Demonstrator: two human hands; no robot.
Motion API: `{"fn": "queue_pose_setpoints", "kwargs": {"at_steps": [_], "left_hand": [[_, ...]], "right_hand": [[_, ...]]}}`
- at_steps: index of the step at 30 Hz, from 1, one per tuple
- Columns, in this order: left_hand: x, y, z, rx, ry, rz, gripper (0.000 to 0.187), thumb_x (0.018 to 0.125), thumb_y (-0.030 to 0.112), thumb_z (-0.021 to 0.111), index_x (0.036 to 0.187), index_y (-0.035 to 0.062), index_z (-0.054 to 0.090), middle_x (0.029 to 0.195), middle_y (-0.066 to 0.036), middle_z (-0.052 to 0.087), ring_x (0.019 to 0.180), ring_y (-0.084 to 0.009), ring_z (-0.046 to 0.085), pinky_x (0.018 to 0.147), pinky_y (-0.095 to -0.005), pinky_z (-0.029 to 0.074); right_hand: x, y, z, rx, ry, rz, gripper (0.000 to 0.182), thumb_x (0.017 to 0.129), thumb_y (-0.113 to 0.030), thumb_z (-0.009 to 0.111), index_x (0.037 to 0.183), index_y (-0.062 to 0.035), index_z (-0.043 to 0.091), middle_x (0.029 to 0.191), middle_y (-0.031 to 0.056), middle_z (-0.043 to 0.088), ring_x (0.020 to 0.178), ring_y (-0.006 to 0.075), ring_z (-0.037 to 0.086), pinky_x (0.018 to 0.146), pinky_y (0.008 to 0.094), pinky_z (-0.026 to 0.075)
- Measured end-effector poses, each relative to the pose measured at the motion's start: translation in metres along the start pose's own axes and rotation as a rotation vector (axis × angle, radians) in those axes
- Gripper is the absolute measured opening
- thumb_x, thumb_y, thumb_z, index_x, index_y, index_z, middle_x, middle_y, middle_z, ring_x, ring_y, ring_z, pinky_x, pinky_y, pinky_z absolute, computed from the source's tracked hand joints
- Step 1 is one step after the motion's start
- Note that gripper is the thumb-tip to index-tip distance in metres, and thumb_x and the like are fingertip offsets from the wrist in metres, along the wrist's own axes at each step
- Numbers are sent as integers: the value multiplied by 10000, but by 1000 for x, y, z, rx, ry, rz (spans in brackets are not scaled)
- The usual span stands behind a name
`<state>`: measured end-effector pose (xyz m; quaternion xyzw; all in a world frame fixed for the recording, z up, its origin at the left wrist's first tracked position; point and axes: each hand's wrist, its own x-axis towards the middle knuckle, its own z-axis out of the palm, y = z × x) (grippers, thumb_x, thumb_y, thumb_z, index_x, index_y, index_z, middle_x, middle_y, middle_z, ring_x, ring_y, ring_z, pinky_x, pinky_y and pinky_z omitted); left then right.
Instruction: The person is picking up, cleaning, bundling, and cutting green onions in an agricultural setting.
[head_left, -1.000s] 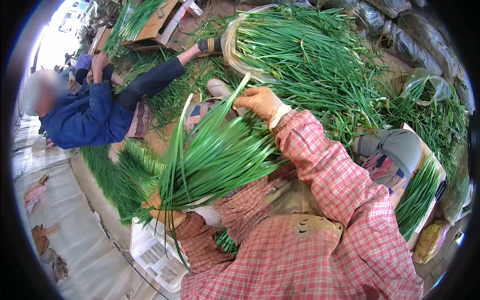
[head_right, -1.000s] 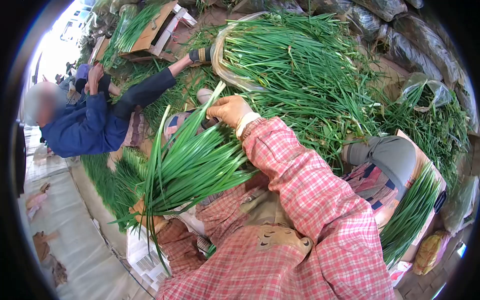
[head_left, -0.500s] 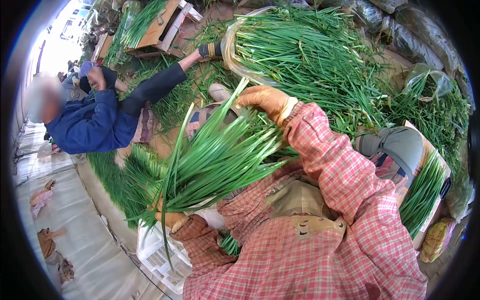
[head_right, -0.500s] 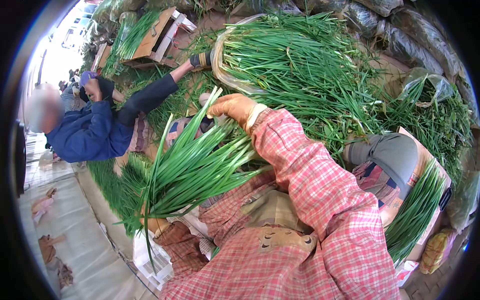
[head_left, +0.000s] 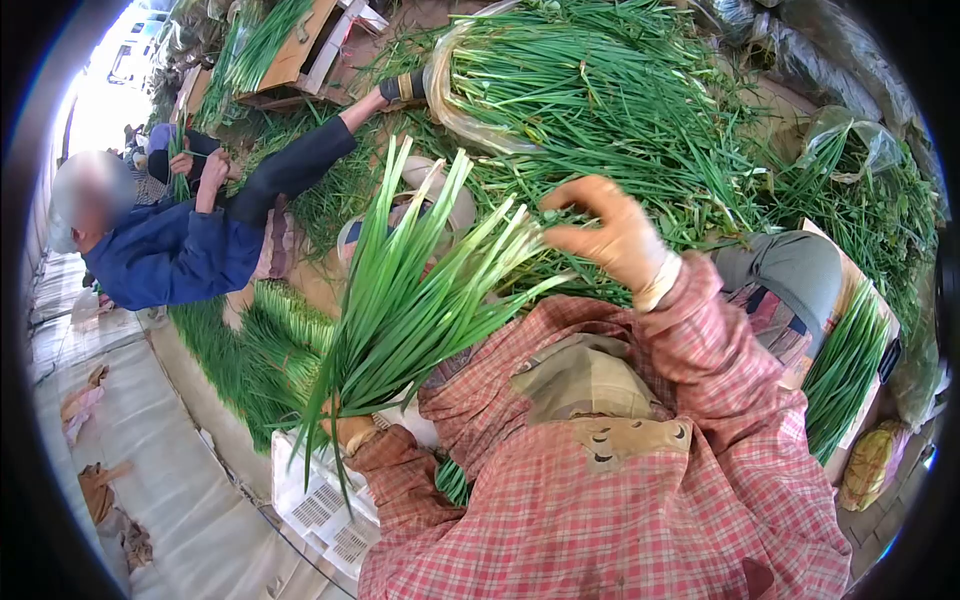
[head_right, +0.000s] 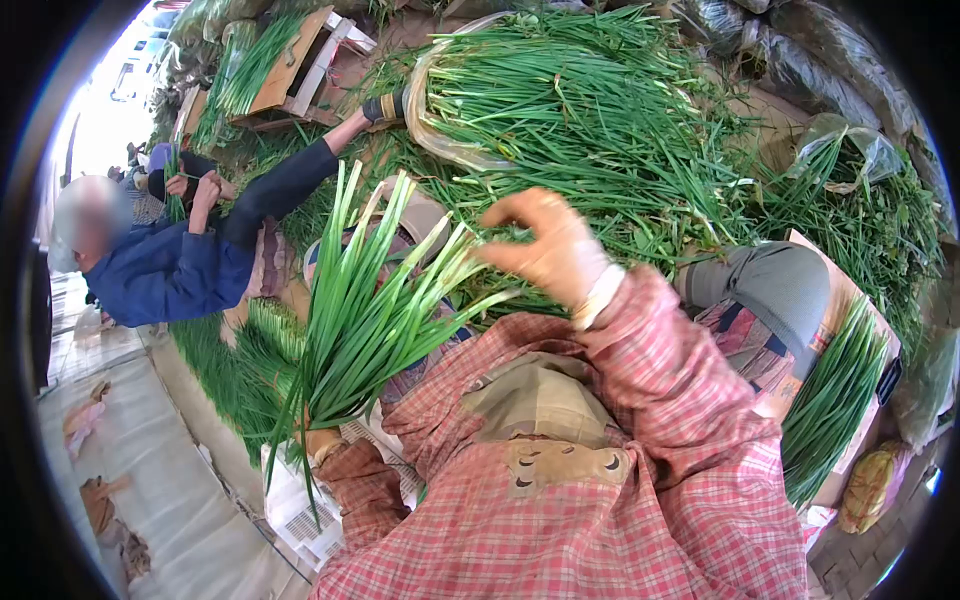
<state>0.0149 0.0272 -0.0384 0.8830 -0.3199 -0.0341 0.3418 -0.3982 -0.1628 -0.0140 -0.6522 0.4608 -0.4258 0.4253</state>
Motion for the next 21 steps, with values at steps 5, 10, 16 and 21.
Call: {"fn": "queue_pose_setpoints", "kwargs": {"at_steps": [5,10,16,21], "left_hand": [[-3,-11,-6,31,10,11,243,785,153,599,967,-4,636,1016,-119,632,923,-217,582,822,-323,456],[-8,-10,-11,-213,-51,-270,252,783,151,602,971,-15,632,1015,-114,636,923,-213,580,827,-315,448],[-9,-15,0,95,-19,99,133,810,139,571,827,9,545,807,-70,528,765,-177,499,759,-300,435],[-5,-19,8,-489,30,-180,230,861,97,516,669,74,392,596,20,342,608,-131,401,708,-296,428]], "right_hand": [[-3,-7,35,-266,32,-18,251,617,-214,757,783,-80,624,770,75,565,797,257,490,746,349,384],[-11,-6,20,735,-354,364,200,715,-82,730,847,-51,584,783,-29,554,753,72,505,688,224,417],[-25,-26,18,724,-385,138,251,770,-108,688,992,-42,591,886,2,592,823,71,522,761,240,435],[-16,-24,10,343,-427,54,345,728,-130,699,1047,-42,600,881,90,622,811,167,589,723,280,466]]}}
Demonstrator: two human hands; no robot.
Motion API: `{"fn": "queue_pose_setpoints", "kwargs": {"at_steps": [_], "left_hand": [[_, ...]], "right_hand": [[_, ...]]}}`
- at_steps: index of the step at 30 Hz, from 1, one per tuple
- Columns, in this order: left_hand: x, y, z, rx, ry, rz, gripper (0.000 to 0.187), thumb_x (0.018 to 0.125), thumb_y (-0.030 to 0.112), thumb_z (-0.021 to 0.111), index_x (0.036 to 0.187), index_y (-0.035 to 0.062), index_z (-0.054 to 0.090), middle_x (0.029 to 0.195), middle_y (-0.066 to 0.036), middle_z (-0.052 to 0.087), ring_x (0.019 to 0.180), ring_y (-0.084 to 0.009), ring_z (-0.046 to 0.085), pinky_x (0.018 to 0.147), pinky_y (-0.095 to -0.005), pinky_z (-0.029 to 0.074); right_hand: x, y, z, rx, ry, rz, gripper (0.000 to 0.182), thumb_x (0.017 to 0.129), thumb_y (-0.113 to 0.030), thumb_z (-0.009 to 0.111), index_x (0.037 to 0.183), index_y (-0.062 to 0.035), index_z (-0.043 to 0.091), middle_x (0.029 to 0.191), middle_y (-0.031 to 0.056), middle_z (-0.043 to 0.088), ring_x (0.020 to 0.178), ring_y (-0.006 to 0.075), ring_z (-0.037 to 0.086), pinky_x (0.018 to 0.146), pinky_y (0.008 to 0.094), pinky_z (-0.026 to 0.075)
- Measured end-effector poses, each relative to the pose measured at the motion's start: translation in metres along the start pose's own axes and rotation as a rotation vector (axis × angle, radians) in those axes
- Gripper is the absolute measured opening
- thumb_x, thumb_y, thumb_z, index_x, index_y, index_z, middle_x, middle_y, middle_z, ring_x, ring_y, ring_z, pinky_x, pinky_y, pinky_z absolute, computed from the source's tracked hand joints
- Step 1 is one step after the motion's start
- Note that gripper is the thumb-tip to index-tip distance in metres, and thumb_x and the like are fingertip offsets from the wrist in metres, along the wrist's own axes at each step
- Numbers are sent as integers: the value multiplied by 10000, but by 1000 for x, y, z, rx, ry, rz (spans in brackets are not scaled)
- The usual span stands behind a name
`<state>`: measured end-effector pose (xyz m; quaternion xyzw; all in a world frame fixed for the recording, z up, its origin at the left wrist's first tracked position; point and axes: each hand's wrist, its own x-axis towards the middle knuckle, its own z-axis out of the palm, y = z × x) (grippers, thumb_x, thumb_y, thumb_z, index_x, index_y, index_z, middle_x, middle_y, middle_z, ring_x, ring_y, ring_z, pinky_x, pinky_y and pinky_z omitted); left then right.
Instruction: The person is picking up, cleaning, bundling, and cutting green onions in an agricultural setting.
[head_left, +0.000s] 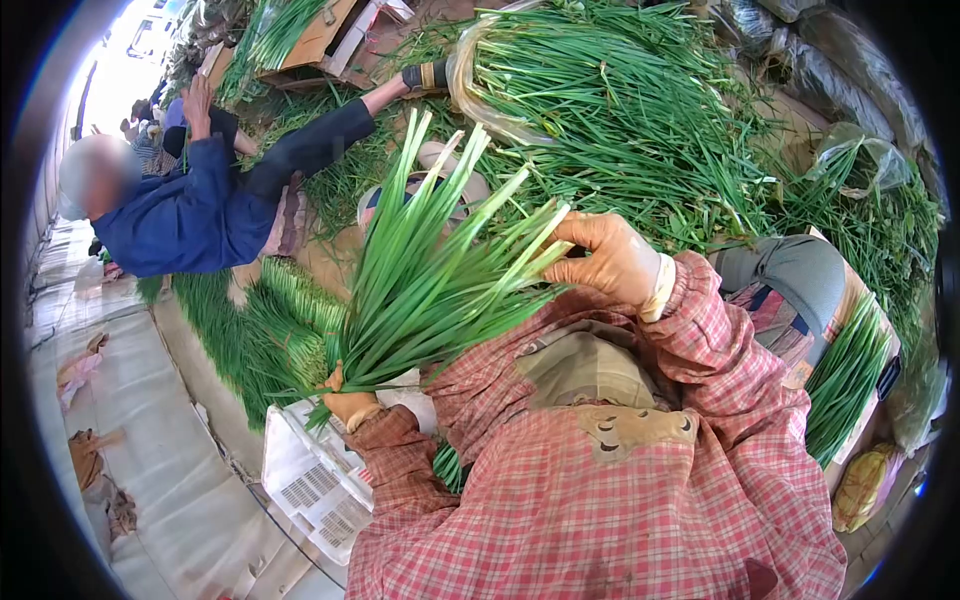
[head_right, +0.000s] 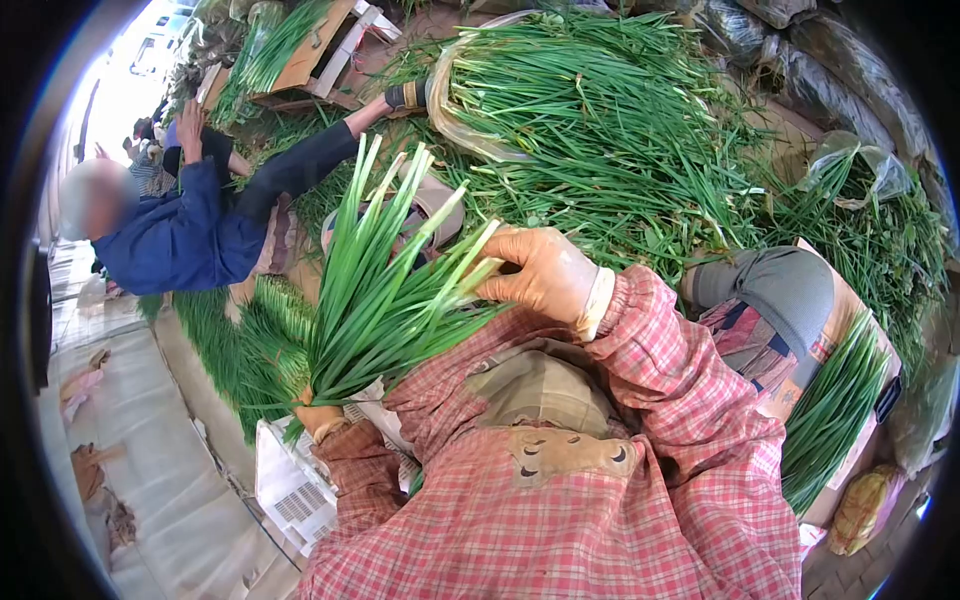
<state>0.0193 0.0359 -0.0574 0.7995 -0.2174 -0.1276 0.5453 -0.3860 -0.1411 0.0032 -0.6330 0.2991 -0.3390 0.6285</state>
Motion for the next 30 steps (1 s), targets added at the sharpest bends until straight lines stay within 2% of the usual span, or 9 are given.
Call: {"fn": "queue_pose_setpoints", "kwargs": {"at_steps": [3,7,10,14,18,19,22,24,30], "left_hand": [[28,-51,-18,-812,-22,-180,200,870,13,460,695,72,383,600,23,339,608,-124,412,731,-317,449],[14,-25,-7,-93,-37,192,250,899,77,418,658,98,353,565,21,323,568,-114,388,729,-363,470],[7,-19,-1,-4,-7,69,304,919,181,381,625,111,346,545,21,314,543,-108,369,723,-409,475],[21,-49,-11,-313,-32,-148,356,928,267,340,608,112,355,548,23,336,538,-110,367,717,-457,469],[4,-42,-11,326,-104,21,130,792,141,524,810,16,556,746,-84,551,672,-187,534,660,-396,506],[-5,-27,-5,581,-120,103,220,723,79,625,910,-35,651,843,-141,652,737,-220,614,629,-364,526],[32,-97,-29,-20,-178,-28,175,725,98,634,837,-33,657,820,-132,657,734,-211,615,630,-357,517],[34,-100,-29,-385,-184,-130,149,726,110,640,781,-27,659,799,-120,660,728,-207,614,654,-353,508],[12,-78,-23,571,-279,239,194,737,148,620,828,-23,634,839,-99,660,799,-218,597,795,-390,470]], "right_hand": [[2,10,2,-275,79,-31,258,709,-126,677,943,-44,610,874,118,610,800,290,591,702,350,470],[19,23,-6,-927,304,-298,137,722,-118,626,849,-81,591,779,119,585,732,322,569,651,391,443],[27,26,-39,-41,640,-69,128,791,-179,633,834,-60,620,743,47,594,645,141,529,590,273,421],[-15,28,-122,-97,984,-61,157,820,-210,629,844,-55,638,730,34,583,630,102,485,571,229,405],[-45,16,-135,-1712,741,-21,175,678,-76,629,847,-109,658,808,56,613,723,201,559,607,303,461],[-36,0,-109,-1569,701,-104,219,616,-36,595,808,-121,654,859,50,619,806,263,567,641,362,476],[-9,-31,-18,-1242,439,-250,218,657,-231,659,847,-134,612,749,34,542,804,235,519,662,378,398],[8,-27,21,-1383,345,14,443,659,-422,671,927,-89,556,818,50,544,863,226,503,727,356,368],[29,6,33,-1253,284,-41,534,622,-368,712,1060,-118,538,886,48,527,894,234,483,746,362,364]]}}
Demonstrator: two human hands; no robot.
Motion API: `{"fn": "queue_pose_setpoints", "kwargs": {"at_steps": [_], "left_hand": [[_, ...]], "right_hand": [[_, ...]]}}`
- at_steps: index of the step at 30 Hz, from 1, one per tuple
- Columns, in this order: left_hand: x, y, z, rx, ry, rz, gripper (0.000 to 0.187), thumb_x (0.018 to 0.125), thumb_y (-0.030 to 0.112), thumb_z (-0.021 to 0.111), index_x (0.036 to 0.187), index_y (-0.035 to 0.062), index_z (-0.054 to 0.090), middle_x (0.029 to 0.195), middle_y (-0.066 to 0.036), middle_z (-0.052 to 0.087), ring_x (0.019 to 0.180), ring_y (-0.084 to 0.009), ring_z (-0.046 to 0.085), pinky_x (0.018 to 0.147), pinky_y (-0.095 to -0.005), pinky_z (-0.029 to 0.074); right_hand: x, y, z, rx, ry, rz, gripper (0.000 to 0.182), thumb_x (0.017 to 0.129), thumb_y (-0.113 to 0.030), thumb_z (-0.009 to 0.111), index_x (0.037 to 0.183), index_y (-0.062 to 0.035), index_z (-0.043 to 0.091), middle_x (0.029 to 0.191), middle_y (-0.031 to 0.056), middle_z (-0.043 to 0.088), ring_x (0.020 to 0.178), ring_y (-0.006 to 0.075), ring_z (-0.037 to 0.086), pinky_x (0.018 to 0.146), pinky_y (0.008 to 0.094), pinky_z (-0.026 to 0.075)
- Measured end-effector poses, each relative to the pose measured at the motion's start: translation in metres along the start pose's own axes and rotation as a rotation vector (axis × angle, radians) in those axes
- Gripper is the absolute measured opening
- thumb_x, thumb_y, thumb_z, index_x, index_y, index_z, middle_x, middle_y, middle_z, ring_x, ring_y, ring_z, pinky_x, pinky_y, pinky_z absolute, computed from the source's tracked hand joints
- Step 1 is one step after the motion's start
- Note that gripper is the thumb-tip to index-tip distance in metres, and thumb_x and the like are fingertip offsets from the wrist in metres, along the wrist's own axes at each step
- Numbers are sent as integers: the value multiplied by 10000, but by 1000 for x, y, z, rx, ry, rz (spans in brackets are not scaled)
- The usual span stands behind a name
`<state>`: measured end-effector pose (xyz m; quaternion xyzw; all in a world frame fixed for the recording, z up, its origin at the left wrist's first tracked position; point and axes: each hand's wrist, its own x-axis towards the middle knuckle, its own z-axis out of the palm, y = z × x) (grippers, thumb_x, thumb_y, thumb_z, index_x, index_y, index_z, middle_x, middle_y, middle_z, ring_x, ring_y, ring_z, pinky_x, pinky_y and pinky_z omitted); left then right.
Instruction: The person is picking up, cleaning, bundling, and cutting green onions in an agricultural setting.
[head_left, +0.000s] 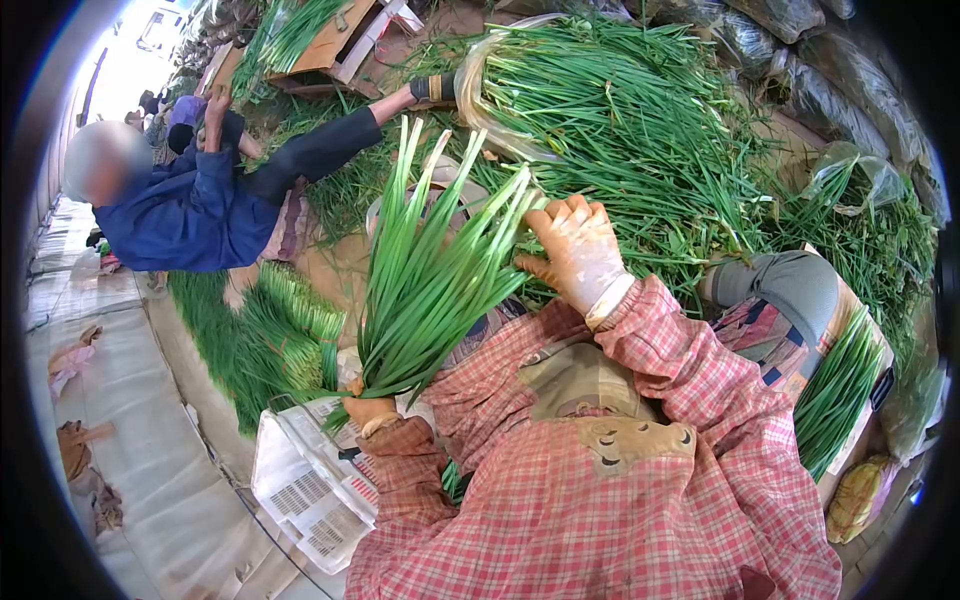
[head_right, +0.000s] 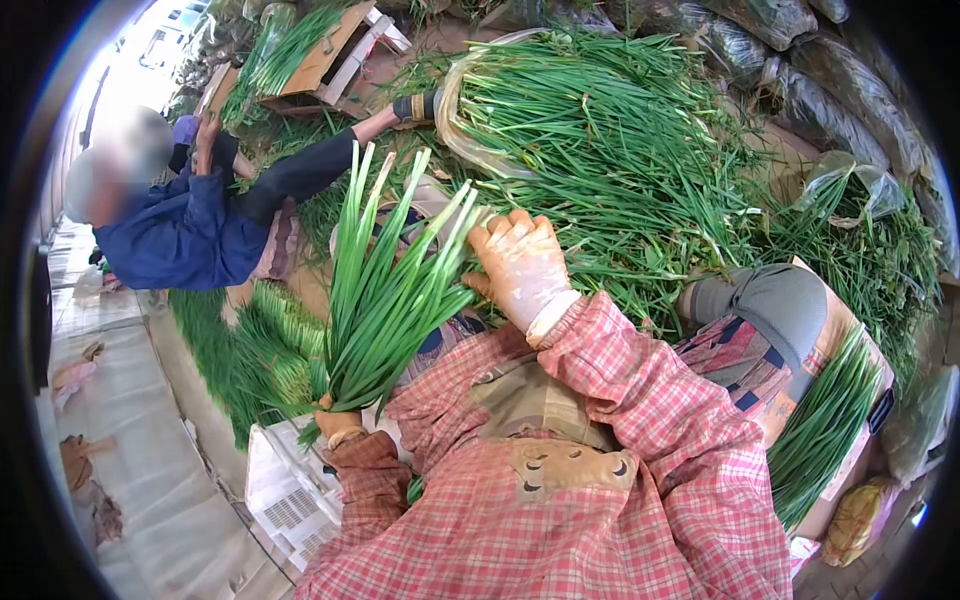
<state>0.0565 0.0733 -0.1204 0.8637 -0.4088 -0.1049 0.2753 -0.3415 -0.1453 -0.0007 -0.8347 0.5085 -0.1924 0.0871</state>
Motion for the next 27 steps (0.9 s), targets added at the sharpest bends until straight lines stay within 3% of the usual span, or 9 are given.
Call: {"fn": "queue_pose_setpoints", "kwargs": {"at_steps": [1,3,4,6,11,17,24,25,27], "left_hand": [[5,-32,9,-354,16,-56,197,748,150,608,835,-25,631,836,-99,661,804,-215,596,798,-389,469],[4,-38,18,-414,123,159,201,775,148,576,850,-31,628,832,-97,661,806,-209,596,798,-386,471],[4,-40,24,-109,205,423,203,791,144,558,856,-36,628,831,-96,661,804,-206,596,795,-383,473],[7,-53,27,-1,192,468,209,817,136,520,870,-45,610,846,-102,657,800,-208,595,785,-385,478],[-5,13,9,-529,102,-153,149,833,110,471,815,-22,538,856,-113,629,770,-228,587,724,-405,497],[6,-5,3,-1374,219,-444,38,779,58,474,777,27,452,776,-108,556,700,-232,555,650,-413,508],[16,-5,1,-1220,138,-424,93,762,61,506,827,8,466,800,-116,566,700,-236,570,654,-397,524],[16,-11,4,-1157,138,-390,91,772,57,503,840,5,472,803,-119,574,696,-237,578,650,-392,528],[9,18,4,-909,165,-298,94,790,46,497,868,-5,486,809,-127,590,685,-239,594,640,-381,536]], "right_hand": [[1,0,-3,95,85,-5,543,618,-336,721,1087,-139,532,907,46,522,900,242,474,752,374,361],[5,-4,-10,257,216,-11,530,582,-232,751,1070,-181,550,932,37,498,910,250,459,760,397,356],[7,-6,-10,249,185,-26,501,580,-224,749,1042,-177,560,926,35,500,906,250,462,757,398,359],[12,-6,-10,233,125,-53,443,574,-207,743,986,-170,581,915,33,504,898,249,466,751,400,364],[13,16,1,508,34,-329,232,600,-212,715,756,-117,572,792,41,493,801,269,504,666,395,401],[-14,27,4,1136,-291,-1,145,687,-80,695,701,-31,559,708,60,518,701,200,522,635,314,424],[-62,16,27,949,-278,365,241,714,-114,701,865,-30,533,817,83,515,704,175,511,674,297,440],[-61,18,30,939,-409,437,355,746,-150,704,1031,-28,533,988,86,547,789,169,546,743,291,453],[-68,22,61,1213,-383,461,439,725,-192,723,1089,-29,540,983,130,586,883,213,561,792,302,452]]}}
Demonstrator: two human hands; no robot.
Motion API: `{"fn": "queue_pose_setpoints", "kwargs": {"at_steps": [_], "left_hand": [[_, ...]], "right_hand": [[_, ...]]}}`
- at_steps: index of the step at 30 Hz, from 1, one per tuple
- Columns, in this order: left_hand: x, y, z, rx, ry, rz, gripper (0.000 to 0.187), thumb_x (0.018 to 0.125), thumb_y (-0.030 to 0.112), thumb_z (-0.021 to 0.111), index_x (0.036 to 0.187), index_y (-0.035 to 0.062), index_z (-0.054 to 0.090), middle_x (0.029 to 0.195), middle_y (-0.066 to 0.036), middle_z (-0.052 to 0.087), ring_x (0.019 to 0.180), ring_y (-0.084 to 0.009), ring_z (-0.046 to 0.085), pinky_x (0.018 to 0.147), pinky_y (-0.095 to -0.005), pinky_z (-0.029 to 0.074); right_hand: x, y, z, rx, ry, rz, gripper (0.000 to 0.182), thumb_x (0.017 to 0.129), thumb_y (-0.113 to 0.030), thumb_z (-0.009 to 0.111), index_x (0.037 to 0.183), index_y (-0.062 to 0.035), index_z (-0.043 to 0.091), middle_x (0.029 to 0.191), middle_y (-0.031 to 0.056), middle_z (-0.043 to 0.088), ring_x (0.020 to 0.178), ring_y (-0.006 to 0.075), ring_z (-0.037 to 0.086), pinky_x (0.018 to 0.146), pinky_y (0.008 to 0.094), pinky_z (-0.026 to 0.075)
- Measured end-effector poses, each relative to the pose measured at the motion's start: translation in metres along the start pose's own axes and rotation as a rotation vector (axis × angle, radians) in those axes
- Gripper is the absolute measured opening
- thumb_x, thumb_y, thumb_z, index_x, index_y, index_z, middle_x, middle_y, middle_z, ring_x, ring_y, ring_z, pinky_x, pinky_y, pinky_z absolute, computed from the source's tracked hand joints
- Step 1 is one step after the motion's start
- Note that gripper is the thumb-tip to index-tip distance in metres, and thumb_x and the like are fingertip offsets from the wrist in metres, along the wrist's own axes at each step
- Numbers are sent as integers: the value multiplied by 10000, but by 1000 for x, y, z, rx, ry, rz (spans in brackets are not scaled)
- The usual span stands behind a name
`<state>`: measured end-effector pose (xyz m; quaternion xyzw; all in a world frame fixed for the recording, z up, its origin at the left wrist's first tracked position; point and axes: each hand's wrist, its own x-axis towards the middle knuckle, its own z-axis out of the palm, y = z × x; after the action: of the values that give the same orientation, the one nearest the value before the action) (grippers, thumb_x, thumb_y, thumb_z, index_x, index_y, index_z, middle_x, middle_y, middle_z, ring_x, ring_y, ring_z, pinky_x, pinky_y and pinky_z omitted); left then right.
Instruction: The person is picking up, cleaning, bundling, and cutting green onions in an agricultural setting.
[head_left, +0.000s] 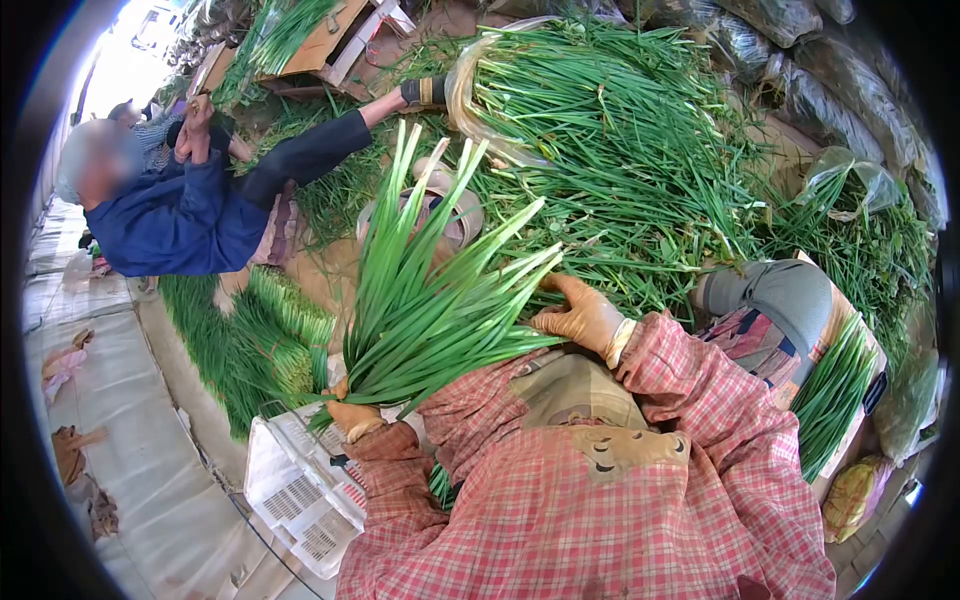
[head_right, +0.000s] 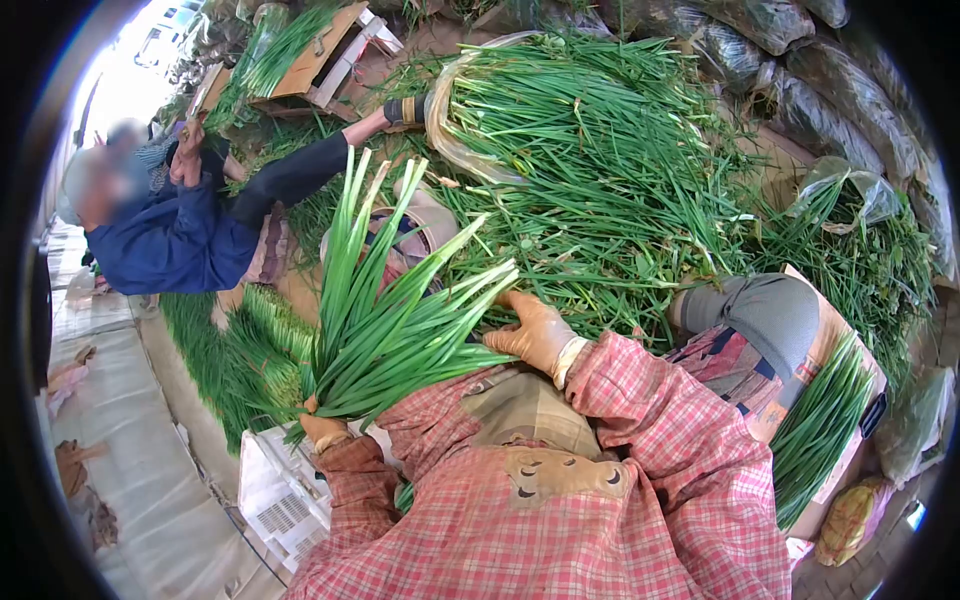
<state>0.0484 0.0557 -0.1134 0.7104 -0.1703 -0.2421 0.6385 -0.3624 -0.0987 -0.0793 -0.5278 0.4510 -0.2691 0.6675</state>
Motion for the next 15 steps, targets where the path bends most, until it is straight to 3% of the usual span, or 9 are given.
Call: {"fn": "queue_pose_setpoints", "kwargs": {"at_steps": [1,2,3,7,9,11,12,13,15], "left_hand": [[-7,9,9,179,16,83,99,799,40,495,884,-10,494,812,-132,598,678,-241,602,633,-376,540],[-1,3,1,1,4,57,95,814,41,484,893,-8,500,834,-140,603,708,-239,607,648,-375,542],[6,-4,-7,-178,-4,30,94,828,42,473,902,-6,506,857,-148,608,739,-238,613,663,-374,544],[19,0,-19,-457,-81,-124,70,865,50,411,815,47,459,764,-64,544,718,-179,563,702,-350,536],[3,33,15,-528,13,-146,178,899,129,361,723,103,370,662,-7,426,634,-138,461,687,-320,490],[-13,66,51,-536,169,-117,381,947,284,294,587,181,229,532,51,240,506,-98,290,651,-279,404],[11,38,20,-799,-3,-128,378,947,285,305,590,183,229,531,54,218,492,-89,262,646,-268,397],[8,39,21,-728,18,-97,376,948,279,307,593,182,232,532,55,218,490,-89,260,643,-265,395],[-4,63,42,-589,57,-35,370,951,267,309,598,179,239,534,57,218,487,-87,254,637,-259,391]], "right_hand": [[3,16,3,138,-22,-9,482,714,-213,732,1118,-29,544,981,151,605,930,235,568,817,307,451],[-3,-18,-5,350,-245,234,505,769,-195,704,1214,-57,511,1114,100,589,1015,176,539,893,299,425],[0,-13,-3,494,-375,186,412,795,-137,672,1184,-73,551,1111,35,593,1014,143,528,910,301,414],[-5,-16,-9,326,-470,-79,325,811,-130,650,1127,-70,598,1106,15,600,1036,128,515,922,298,401],[-14,-17,-20,136,-430,-94,268,830,-147,623,1084,-62,615,1059,63,624,978,152,563,875,297,435],[-21,-29,-58,-288,-413,-52,212,818,-160,615,1007,-69,638,973,112,636,890,206,603,809,299,470],[-17,-10,-86,-390,-167,-132,177,802,-158,619,953,-69,641,915,121,632,843,235,604,769,315,478],[-11,7,-106,-489,76,-210,144,785,-155,623,899,-69,644,857,129,628,797,264,604,728,330,487],[-16,-42,-126,-807,459,-175,90,769,-125,616,830,-61,628,774,120,590,750,285,583,660,366,472]]}}
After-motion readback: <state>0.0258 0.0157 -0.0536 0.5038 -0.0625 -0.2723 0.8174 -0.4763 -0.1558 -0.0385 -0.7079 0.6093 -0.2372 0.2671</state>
